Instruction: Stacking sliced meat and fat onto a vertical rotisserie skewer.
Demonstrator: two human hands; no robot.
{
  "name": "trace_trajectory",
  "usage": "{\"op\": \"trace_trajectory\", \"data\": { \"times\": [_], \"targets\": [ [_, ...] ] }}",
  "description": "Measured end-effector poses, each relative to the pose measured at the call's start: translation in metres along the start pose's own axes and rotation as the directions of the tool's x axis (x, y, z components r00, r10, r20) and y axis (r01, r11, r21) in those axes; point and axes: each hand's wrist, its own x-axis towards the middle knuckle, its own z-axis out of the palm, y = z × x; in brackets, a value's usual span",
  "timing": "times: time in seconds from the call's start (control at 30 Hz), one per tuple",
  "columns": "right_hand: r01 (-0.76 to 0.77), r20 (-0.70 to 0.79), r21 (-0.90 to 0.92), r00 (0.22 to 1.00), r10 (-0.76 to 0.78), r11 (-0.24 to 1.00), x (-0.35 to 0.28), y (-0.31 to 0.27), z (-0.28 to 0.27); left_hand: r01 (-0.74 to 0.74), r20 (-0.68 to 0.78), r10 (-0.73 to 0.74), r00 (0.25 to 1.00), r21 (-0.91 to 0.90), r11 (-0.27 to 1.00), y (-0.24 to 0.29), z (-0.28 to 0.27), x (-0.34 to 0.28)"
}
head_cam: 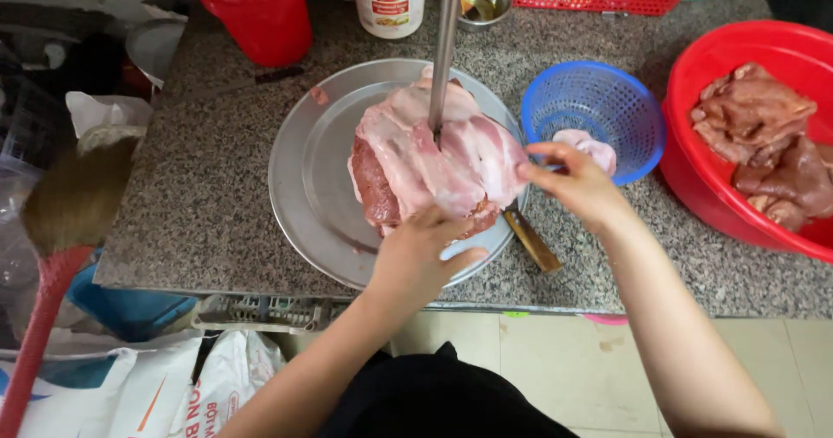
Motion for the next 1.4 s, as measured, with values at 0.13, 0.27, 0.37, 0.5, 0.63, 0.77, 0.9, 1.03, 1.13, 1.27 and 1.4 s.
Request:
{"op": "trace_trajectory", "data": {
  "times": [0.13,0.27,0.37,0.5,0.63,0.77,0.9,1.03,1.13,1.27,1.4],
  "targets": [
    [0.071,-0.197,-0.116,0.976,-0.093,0.991,0.056,0.013,-0.013,0.372,0.007,-0.372,0.928,0.028,0.928,-0.035,-0.036,0.024],
    [0.227,-0.11,-0.121,0.965,-0.24,0.966,0.089,-0.045,0.022,0.659,-0.082,-0.656,0.75,0.001,0.753,-0.112,-0.042,0.054],
    [0.298,0.046,-0.232,0.954,-0.296,0.926,0.137,-0.048,0.052,0.75,0.069,-0.75,0.658,0.032,0.66,-0.144,-0.035,0.08],
    [0.231,0.243,-0.422,0.96,-0.137,0.877,0.17,-0.058,0.084,0.759,0.117,-0.75,0.651,-0.081,0.646,-0.127,-0.033,0.099],
    [0.232,0.188,-0.455,0.969,-0.161,0.86,0.188,-0.043,0.079,0.757,0.065,-0.758,0.648,-0.159,0.634,-0.14,-0.004,0.106],
    [0.13,0.029,-0.575,0.99,-0.138,0.808,0.188,-0.043,0.068,0.753,0.048,-0.822,0.568,-0.433,0.495,-0.128,-0.006,0.109],
    [0.118,-0.156,-0.454,0.965,-0.209,0.883,0.192,-0.025,0.052,0.725,0.104,-0.919,0.38,-0.651,0.226,-0.133,0.006,0.099],
    [-0.062,-0.138,0.167,0.987,0.086,0.984,0.193,-0.021,0.056,0.588,0.154,-0.936,0.317,-0.806,0.066,-0.15,0.027,0.103],
    [-0.136,-0.136,0.215,0.976,0.168,0.967,0.183,-0.032,0.051,0.089,0.123,-0.938,0.325,-0.991,-0.099,-0.148,0.03,0.096],
    [-0.196,-0.128,0.267,0.963,0.236,0.944,0.178,-0.043,0.055,0.051,0.049,-0.944,0.326,-0.998,-0.035,-0.133,0.018,0.087],
    [-0.232,-0.209,-0.215,0.96,0.187,0.949,0.227,0.042,0.035,0.145,0.175,-0.939,0.296,-0.98,-0.137,-0.099,-0.021,0.079]
  ]
}}
